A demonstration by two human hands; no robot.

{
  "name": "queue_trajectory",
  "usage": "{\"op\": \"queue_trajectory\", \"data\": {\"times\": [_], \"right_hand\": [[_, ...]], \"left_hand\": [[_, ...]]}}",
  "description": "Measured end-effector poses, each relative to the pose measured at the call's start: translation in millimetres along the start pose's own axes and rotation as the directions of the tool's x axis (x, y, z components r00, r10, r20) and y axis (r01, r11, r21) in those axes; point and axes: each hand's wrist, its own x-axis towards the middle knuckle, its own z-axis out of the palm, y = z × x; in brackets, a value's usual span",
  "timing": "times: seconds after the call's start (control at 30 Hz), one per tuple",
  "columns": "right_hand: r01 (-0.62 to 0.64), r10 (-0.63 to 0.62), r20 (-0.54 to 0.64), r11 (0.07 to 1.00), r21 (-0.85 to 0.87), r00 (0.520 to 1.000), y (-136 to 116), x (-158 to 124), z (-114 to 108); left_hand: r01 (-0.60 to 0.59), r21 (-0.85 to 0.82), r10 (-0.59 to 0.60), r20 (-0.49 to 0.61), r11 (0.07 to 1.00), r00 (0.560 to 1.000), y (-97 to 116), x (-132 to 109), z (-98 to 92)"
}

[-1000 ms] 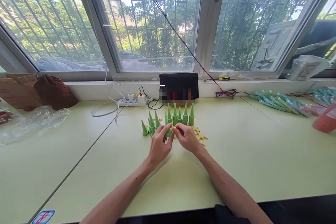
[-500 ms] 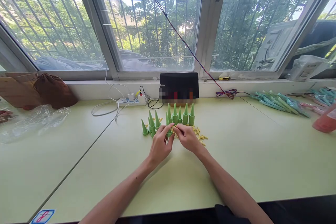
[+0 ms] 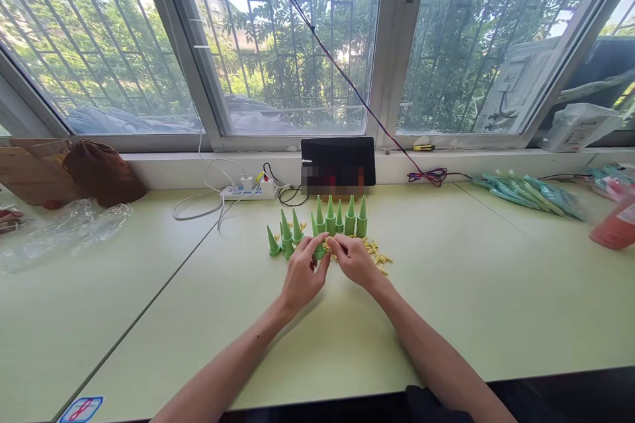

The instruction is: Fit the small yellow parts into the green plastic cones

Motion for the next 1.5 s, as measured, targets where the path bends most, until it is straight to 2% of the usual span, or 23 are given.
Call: {"op": "queue_trajectory", "data": {"times": [0.37,0.8,1.07,1.5], "right_hand": [[0.011,-0.011,0.015,1.000,0.021,1.000,2.7,-0.5,0.1],[-0.004,0.004,0.001,0.997,-0.076,1.000,2.6,-0.3,-0.3],[-0.004,0.004,-0.010,0.999,-0.036,1.000,0.6,0.6,0.3],[0.033,-0.033,0.079,0.999,-0.001,0.996,3.2,-0.5,-0.1]], "left_hand": [[0.005,-0.015,-0.005,0.009,1.000,1.000,2.2,-0.2,0.5],[-0.022,-0.066,0.023,0.011,0.998,1.000,0.1,-0.2,2.1],[-0.032,-0.062,0.032,-0.001,0.998,0.999,-0.3,1.2,-0.5],[-0.032,-0.048,0.032,0.002,0.998,0.999,-1.4,2.7,-3.1]]}}
